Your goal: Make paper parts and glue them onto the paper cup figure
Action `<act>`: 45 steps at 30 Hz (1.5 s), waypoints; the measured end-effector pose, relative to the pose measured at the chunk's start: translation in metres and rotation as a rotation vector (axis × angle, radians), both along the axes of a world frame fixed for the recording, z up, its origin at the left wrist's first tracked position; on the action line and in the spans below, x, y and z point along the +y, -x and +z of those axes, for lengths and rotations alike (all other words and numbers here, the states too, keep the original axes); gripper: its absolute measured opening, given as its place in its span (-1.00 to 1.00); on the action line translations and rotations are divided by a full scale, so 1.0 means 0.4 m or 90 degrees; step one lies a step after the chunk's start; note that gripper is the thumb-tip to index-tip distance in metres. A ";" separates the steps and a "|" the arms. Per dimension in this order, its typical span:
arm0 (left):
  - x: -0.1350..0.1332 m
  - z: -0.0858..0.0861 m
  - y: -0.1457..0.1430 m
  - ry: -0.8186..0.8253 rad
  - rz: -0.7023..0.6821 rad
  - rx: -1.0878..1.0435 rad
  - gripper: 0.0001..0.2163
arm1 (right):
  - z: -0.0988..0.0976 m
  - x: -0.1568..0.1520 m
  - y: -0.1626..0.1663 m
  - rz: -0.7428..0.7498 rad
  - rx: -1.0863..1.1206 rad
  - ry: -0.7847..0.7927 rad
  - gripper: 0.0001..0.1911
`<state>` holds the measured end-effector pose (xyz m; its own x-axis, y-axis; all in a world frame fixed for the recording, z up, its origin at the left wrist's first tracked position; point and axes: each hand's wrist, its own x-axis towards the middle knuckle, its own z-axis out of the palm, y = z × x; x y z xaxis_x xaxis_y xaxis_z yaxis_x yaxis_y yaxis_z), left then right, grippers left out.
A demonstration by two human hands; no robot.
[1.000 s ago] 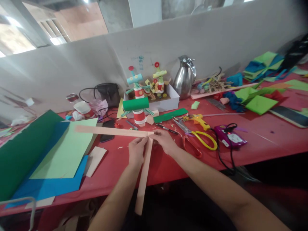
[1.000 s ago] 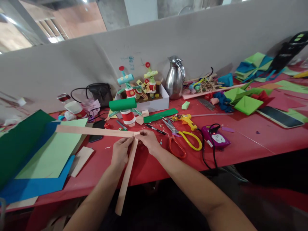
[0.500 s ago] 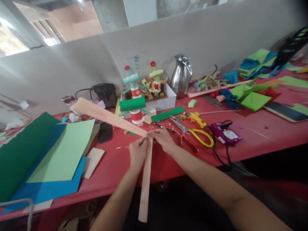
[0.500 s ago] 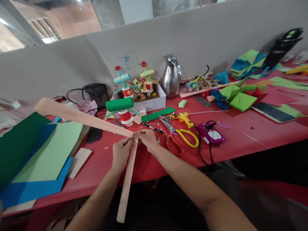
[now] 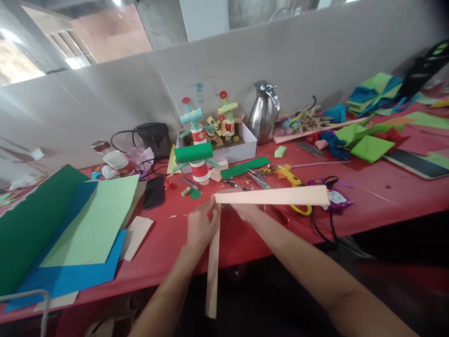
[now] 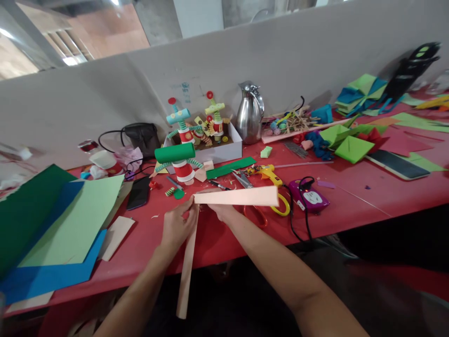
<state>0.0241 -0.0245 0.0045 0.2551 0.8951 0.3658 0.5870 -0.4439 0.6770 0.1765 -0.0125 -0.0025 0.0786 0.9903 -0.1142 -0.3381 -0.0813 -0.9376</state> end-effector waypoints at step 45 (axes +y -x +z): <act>0.096 -0.013 0.038 0.477 -0.050 -0.630 -0.74 | -0.003 -0.022 0.017 0.019 -0.074 -0.130 -0.71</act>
<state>0.0091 0.0140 -0.0008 0.2238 0.9608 -0.1633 -0.3309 0.2325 0.9146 0.1698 -0.0215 -0.0038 0.0495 0.9941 0.0964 -0.2265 0.1052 -0.9683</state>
